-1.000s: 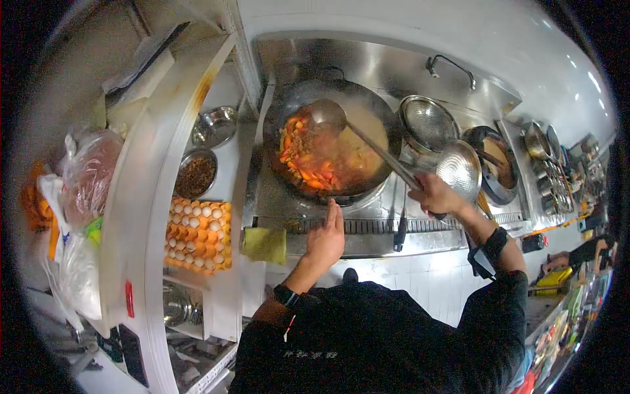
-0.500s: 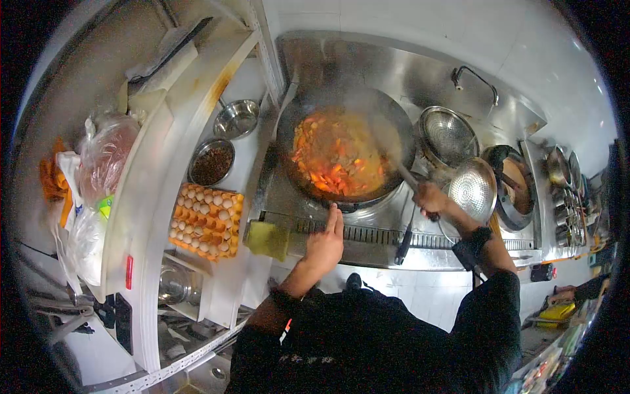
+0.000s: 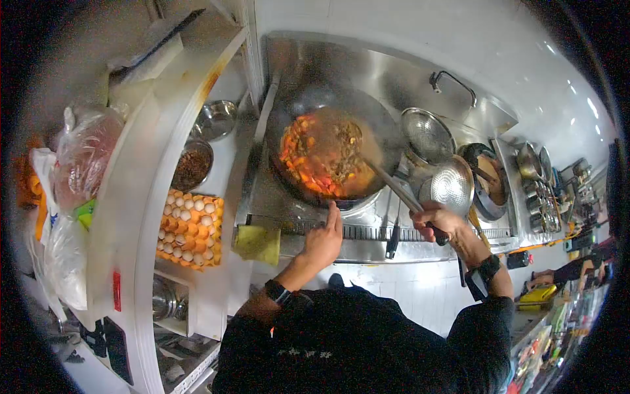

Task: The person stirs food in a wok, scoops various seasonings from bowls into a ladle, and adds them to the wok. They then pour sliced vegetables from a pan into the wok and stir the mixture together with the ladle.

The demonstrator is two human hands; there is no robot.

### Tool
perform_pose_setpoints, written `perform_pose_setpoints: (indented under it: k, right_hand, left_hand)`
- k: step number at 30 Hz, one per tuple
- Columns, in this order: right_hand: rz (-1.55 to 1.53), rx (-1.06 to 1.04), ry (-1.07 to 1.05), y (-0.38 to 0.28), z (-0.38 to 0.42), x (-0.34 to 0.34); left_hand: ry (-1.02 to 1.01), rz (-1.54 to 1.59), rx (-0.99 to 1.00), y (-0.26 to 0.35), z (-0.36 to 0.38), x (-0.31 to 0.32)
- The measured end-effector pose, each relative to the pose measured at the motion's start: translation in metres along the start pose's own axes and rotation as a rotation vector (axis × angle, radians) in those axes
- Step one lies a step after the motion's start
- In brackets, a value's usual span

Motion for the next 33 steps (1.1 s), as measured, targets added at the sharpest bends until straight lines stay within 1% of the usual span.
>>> perform_pose_setpoints:
  k: [3, 4, 7, 8, 11, 12, 13, 14, 15, 17, 19, 20, 21, 22, 25, 28, 31, 32, 33]
  right_hand:
    - [0.232, -0.128, 0.171, -0.018, 0.027, 0.018]
    - [0.331, -0.135, 0.192, -0.029, 0.038, 0.027]
    - [0.56, -0.302, 0.253, -0.039, 0.04, 0.034]
    - [0.55, -0.323, 0.234, -0.04, 0.033, 0.029]
    - [0.594, -0.393, 0.312, -0.054, 0.006, 0.025]
    - [0.64, -0.505, 0.302, -0.054, -0.011, 0.017]
    - [0.712, -0.577, 0.363, -0.059, -0.024, 0.021]
    - [0.781, -0.647, 0.423, -0.062, -0.035, 0.029]
    - [0.847, -0.717, 0.48, -0.063, -0.05, 0.034]
    - [1.231, -1.321, 0.616, -0.037, -0.145, -0.008]
    - [1.32, -1.413, 0.642, -0.033, -0.165, 0.0]
    - [1.229, -1.197, 0.596, -0.04, -0.138, 0.034]
    - [1.136, -0.984, 0.545, -0.044, -0.125, 0.053]
    - [1.25, -1.145, 0.465, -0.041, -0.13, 0.055]
    - [1.37, -1.11, 0.422, -0.023, -0.128, 0.061]
    - [1.646, -0.911, 0.44, -0.014, -0.109, 0.062]
    - [1.765, -1.0, 0.493, -0.007, -0.072, 0.049]
    - [1.782, -1.072, 0.492, -0.004, -0.061, 0.041]
    - [1.789, -1.039, 0.48, -0.004, -0.049, 0.034]
  left_hand:
    - [-0.084, 0.065, -0.046, -0.002, -0.001, -0.004]
    - [-0.097, 0.08, -0.037, -0.003, -0.001, -0.001]
    - [-0.032, 0.11, -0.011, -0.005, 0.002, -0.002]
    - [-0.031, 0.104, -0.009, -0.005, 0.003, 0.0]
    - [-0.019, 0.072, 0.012, -0.006, 0.004, 0.002]
    - [-0.007, 0.054, 0.026, -0.005, 0.002, -0.002]
    - [0.007, 0.032, 0.043, -0.004, 0.0, -0.005]
    - [0.092, 0.04, 0.054, -0.006, 0.002, -0.002]
    - [0.053, 0.03, 0.047, -0.006, 0.004, 0.001]
    - [-0.03, 0.004, 0.027, -0.005, 0.002, -0.003]
    - [-0.046, 0.002, 0.007, -0.004, 0.002, -0.005]
    - [-0.055, 0.003, -0.008, -0.003, 0.001, -0.006]
    - [-0.065, 0.003, -0.023, -0.001, 0.0, -0.007]
    - [-0.056, -0.007, -0.026, -0.001, 0.0, -0.008]
    - [-0.053, -0.028, -0.029, 0.002, -0.001, -0.006]
    - [-0.071, -0.045, -0.042, 0.003, 0.001, -0.001]
    - [-0.089, -0.051, -0.043, 0.003, -0.003, -0.008]
    - [-0.094, -0.047, -0.049, 0.003, -0.003, -0.012]
    - [-0.098, -0.041, -0.056, 0.004, -0.004, -0.013]
Point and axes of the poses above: each hand's wrist, its own z-axis away from the middle knuckle, its own x-axis out of the palm, y = z × x, the point moved 1 cm from there along -z, towards the middle knuckle, and after that the axes turned 14 degrees about y, right-handed, at the moved point
